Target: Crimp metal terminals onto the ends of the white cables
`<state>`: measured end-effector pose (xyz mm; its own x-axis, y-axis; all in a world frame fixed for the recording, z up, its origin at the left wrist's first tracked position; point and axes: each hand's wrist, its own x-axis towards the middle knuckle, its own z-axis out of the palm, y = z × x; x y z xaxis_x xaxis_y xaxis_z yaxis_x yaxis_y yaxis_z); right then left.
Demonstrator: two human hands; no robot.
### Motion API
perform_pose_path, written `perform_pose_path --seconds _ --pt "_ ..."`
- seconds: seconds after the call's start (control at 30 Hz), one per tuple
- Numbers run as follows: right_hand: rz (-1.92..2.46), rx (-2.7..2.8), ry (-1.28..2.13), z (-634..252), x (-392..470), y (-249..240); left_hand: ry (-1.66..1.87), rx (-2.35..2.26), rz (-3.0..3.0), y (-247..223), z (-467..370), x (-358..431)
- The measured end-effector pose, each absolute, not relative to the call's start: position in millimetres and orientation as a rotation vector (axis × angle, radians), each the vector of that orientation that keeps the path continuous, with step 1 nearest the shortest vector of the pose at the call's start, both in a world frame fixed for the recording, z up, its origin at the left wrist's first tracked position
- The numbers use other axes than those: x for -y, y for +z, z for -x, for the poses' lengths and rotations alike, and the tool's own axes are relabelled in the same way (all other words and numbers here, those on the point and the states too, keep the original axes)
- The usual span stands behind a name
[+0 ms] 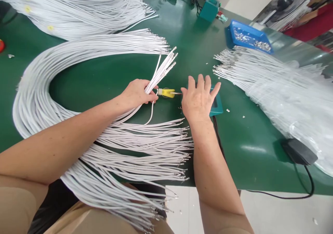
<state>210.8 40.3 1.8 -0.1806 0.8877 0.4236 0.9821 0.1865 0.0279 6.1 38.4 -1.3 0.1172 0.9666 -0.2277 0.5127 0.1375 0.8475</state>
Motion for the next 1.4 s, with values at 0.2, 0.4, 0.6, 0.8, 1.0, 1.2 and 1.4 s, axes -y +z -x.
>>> perform_pose_path --seconds 0.2,0.4,0.6,0.8,1.0,1.2,1.4 --pt "1.782 2.188 -0.385 -213.6 -42.0 0.4 0.656 -1.508 -1.487 11.3 -0.3 -34.7" --pt "1.329 2.289 -0.010 -195.5 -26.0 23.6 0.799 -1.411 -1.368 16.5 3.4 -30.1" --pt "0.762 2.779 0.276 -157.6 4.8 20.1 0.865 -1.225 -1.178 8.4 5.5 -30.9" --pt "1.169 2.735 0.911 -154.0 14.2 23.7 0.863 -1.267 -1.086 11.2 3.4 -29.4" --pt "1.434 1.836 1.341 -178.9 -20.1 31.4 0.901 -1.284 -1.250 5.2 5.0 -29.5" --pt "1.111 1.141 1.486 -182.0 -34.0 17.6 0.779 -1.251 -1.287 9.8 0.9 -24.1" --pt "1.014 1.128 1.554 -177.5 -28.5 19.7 0.906 -1.183 -1.326 14.5 -2.2 -21.4"
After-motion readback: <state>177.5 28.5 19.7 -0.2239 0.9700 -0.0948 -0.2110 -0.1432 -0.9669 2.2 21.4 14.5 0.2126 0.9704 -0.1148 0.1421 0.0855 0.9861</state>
